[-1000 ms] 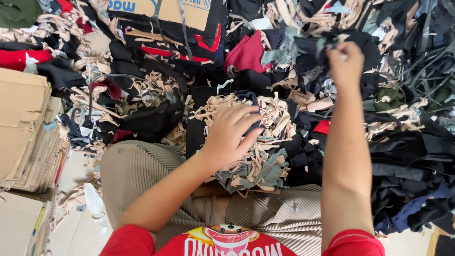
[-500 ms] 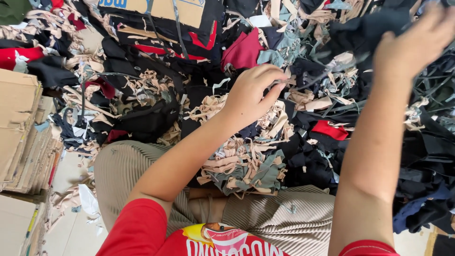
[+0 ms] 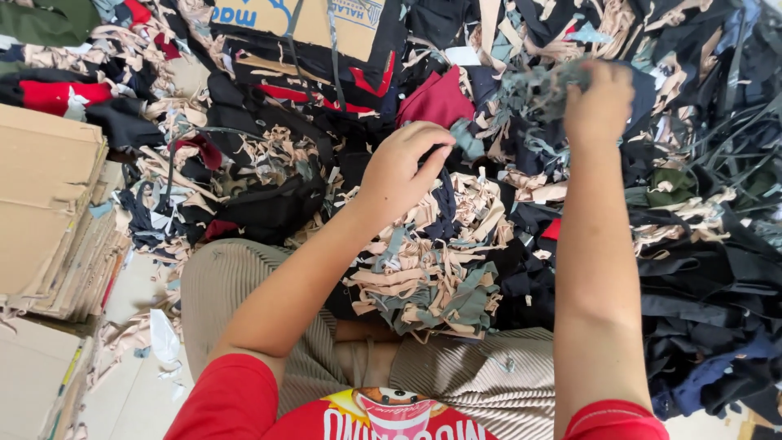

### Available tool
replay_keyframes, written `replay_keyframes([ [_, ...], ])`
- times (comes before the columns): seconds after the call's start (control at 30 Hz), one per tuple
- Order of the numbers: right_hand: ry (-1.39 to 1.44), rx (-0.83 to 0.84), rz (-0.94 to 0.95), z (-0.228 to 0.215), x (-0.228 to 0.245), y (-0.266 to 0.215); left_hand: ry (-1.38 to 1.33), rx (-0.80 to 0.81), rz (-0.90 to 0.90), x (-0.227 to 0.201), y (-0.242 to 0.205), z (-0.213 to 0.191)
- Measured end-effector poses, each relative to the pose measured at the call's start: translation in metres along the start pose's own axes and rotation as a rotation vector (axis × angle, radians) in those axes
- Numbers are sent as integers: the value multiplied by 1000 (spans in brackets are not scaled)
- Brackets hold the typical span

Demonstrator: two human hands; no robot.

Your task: The person places a folded black fabric sheet into a cardboard box, then repeatedly adds handfuls of shredded fabric pieces into the box, pressing them down to fill the space. The person continues adding and compacting the shredded fabric until the box is full.

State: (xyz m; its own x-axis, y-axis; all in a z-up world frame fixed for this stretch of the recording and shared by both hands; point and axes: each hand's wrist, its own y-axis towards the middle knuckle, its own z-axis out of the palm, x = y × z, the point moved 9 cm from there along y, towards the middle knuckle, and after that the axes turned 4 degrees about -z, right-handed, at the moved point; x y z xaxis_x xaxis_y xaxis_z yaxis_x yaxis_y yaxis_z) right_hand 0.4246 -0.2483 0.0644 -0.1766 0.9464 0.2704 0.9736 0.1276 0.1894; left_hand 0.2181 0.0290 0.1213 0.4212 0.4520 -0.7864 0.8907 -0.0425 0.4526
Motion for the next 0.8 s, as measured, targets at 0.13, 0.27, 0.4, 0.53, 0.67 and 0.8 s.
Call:
replay_keyframes([
  [0.13,-68,-9,-125,-10,46,-14,-28,25,-78,3,-12,10],
  [0.27,127,332,-220,76,92,-49,-86,-111,105,25,-17,20],
  [0.4,-99,568,-237,130,82,-53,-22,-93,43,42,-6,13],
  [0.53,231,422,-165,36,125,-55,-80,-32,-304,60,-1,1],
  [0.67,642,431,-246,-41,161,-103,-494,196,-741,53,-21,22],
  [0.8,920,574,-353,-53,170,-176,-973,25,-620,20,-54,14],
])
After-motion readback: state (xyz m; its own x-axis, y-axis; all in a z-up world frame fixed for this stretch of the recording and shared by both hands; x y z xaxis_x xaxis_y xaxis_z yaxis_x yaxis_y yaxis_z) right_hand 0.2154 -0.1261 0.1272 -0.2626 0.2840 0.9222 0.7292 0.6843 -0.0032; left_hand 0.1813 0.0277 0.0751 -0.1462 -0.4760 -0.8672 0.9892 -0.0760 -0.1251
